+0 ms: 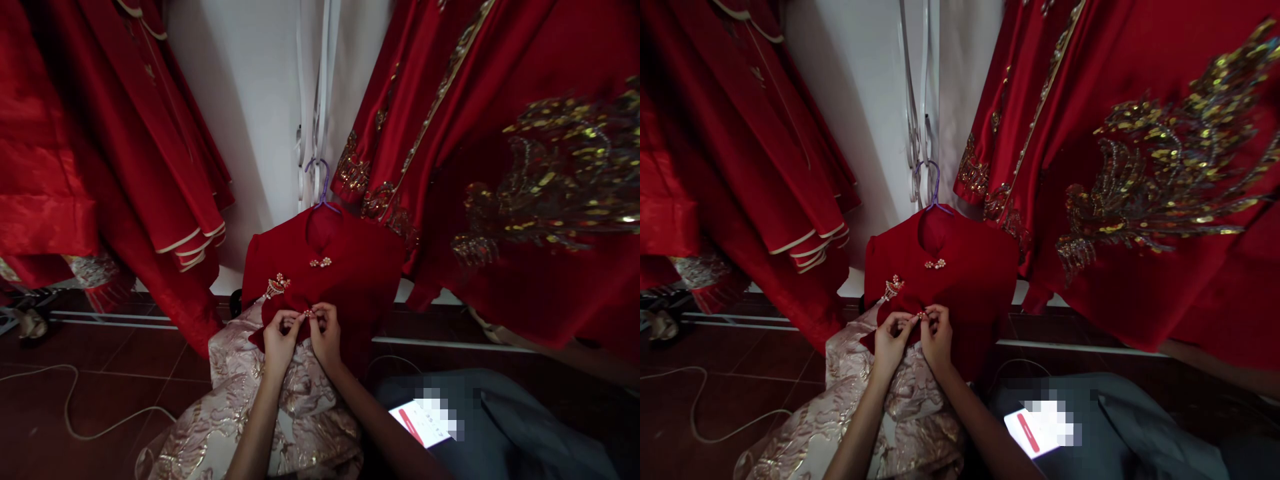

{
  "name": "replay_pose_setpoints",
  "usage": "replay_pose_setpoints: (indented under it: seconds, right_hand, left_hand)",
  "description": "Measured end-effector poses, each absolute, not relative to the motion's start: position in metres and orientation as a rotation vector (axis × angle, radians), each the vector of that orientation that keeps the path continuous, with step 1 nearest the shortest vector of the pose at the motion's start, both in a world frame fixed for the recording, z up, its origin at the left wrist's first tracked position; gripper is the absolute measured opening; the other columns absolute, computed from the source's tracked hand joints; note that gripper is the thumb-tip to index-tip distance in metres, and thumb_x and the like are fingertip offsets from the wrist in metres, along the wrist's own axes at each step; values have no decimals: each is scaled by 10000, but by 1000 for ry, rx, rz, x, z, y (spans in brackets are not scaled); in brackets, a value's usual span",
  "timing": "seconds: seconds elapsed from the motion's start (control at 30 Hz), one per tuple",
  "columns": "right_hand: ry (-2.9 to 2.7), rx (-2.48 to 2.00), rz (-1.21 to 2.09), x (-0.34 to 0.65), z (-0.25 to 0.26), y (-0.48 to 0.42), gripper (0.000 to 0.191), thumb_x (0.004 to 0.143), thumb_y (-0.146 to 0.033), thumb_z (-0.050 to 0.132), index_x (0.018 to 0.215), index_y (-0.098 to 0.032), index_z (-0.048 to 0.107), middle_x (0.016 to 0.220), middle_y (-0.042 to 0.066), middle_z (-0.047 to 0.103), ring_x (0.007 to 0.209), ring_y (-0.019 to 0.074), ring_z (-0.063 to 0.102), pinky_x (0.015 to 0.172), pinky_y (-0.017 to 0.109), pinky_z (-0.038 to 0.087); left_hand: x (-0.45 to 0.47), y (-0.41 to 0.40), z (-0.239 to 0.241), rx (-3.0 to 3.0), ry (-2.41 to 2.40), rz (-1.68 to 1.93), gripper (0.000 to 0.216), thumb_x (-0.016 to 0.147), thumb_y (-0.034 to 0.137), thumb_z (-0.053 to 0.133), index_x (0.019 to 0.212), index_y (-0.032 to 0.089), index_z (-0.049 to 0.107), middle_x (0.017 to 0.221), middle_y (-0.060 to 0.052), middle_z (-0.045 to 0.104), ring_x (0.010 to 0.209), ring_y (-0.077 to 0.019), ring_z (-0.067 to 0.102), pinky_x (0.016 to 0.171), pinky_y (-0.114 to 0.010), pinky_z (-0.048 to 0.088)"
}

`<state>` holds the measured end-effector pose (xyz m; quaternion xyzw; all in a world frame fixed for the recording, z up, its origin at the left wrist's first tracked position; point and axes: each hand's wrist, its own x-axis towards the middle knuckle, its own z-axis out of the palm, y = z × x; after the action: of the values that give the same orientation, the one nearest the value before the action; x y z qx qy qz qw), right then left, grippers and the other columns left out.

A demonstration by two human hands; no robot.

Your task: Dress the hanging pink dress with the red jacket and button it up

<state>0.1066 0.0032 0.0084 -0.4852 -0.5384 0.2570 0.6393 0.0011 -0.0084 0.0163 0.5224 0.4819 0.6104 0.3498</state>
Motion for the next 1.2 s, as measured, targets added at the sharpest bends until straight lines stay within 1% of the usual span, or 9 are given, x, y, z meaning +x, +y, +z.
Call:
replay_pose_setpoints:
  seconds: [0.23,0.33,0.43,0.5,0.57,0.63,0.77,0.9,1.2]
  right_hand:
    - [-1232,-1078,587,107,8,2,146,779,-215,523,922,-190,503,849,32,564,715,127,537,561,224,426]
    - [-1224,-1071,588,107,8,2,154,781,-217,522,931,-191,498,859,35,562,741,133,541,581,231,436]
    - [-1195,-1053,591,108,8,0,161,793,-224,509,950,-193,488,886,43,559,773,139,549,607,241,451]
    - [-1178,-1028,597,109,7,-1,168,798,-220,492,964,-195,484,901,45,552,780,139,549,626,247,460]
    - [-1166,-1001,598,110,6,-2,177,800,-213,471,976,-197,484,896,41,541,775,138,543,639,253,465]
    - [-1163,-983,603,112,6,-2,186,797,-206,455,980,-200,485,878,34,532,758,136,535,636,254,467]
    - [-1161,-964,624,112,6,-3,200,783,-198,446,980,-201,486,861,28,522,735,134,529,617,251,470]
    - [-1174,-961,630,112,9,-3,206,778,-183,442,978,-204,487,838,22,518,715,132,530,619,256,472]
    - [-1173,-968,655,112,11,-3,217,772,-179,444,981,-211,488,831,19,519,701,132,537,613,259,489]
  left_hand:
    - [2,-10,18,1312,1246,1593,212,738,342,644,823,148,632,776,-45,664,720,-139,611,713,-253,487]
    - [2,-11,22,1283,1221,1587,214,720,344,661,796,146,630,755,-42,662,710,-135,610,703,-249,487]
    - [1,-5,30,1071,1165,1624,263,683,370,687,804,146,619,743,-34,665,687,-132,620,682,-248,498]
    - [-1,3,38,867,1105,1646,300,691,401,671,836,145,619,779,-46,678,682,-135,633,682,-259,509]
    - [-2,14,46,692,1014,1632,322,712,422,646,857,136,629,850,-78,691,720,-149,649,702,-275,517]
    - [-2,24,55,574,926,1603,309,718,399,651,863,126,639,925,-104,692,787,-164,657,728,-279,515]
    - [0,34,65,479,815,1547,247,723,302,673,909,142,645,1036,-93,673,871,-154,650,770,-268,506]
    - [0,35,66,467,815,1520,256,736,299,661,948,157,643,1087,-93,657,895,-159,646,763,-269,511]
    - [2,45,62,497,973,1612,234,757,368,621,853,157,652,917,-95,699,877,-171,660,791,-294,506]
